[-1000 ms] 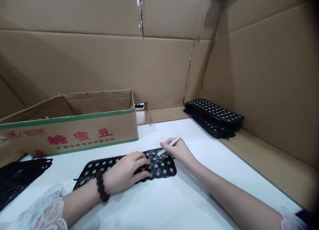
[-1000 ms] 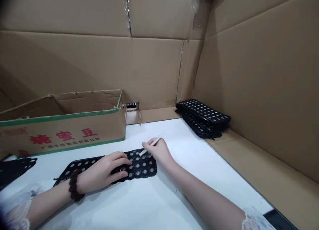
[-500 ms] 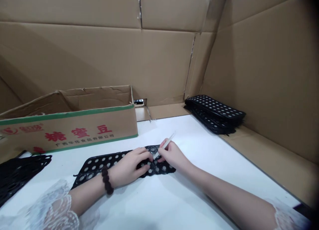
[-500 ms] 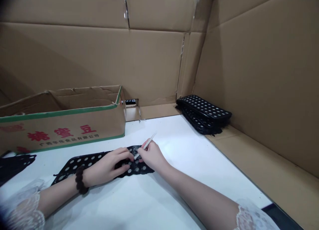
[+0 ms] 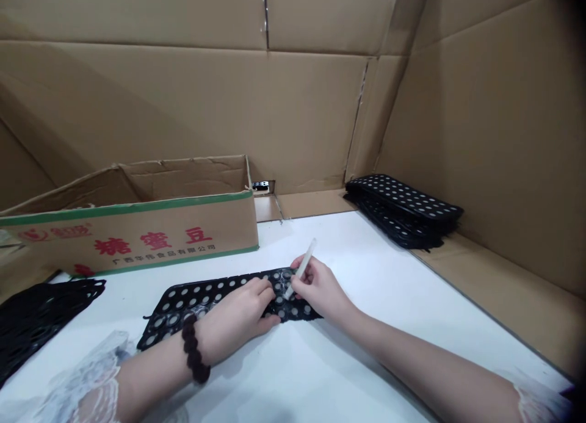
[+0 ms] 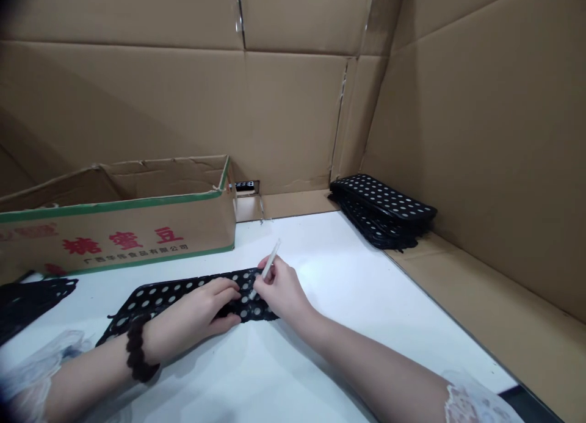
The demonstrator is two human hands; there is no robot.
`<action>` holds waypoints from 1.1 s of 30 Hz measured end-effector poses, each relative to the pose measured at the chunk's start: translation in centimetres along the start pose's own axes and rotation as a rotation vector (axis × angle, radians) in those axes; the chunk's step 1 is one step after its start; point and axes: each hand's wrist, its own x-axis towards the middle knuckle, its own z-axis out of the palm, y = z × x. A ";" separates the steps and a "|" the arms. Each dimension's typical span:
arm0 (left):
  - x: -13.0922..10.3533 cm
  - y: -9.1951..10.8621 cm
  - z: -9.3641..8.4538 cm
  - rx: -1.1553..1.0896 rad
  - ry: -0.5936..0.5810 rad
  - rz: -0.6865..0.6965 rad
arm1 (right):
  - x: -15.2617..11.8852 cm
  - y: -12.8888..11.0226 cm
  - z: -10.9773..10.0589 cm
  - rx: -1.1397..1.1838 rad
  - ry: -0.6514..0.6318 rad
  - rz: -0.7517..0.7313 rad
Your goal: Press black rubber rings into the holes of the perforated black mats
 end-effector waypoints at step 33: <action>1.0 0.2 0.9 0.487 0.065 0.252 | 0.5 0.2 0.6 -0.120 0.095 0.040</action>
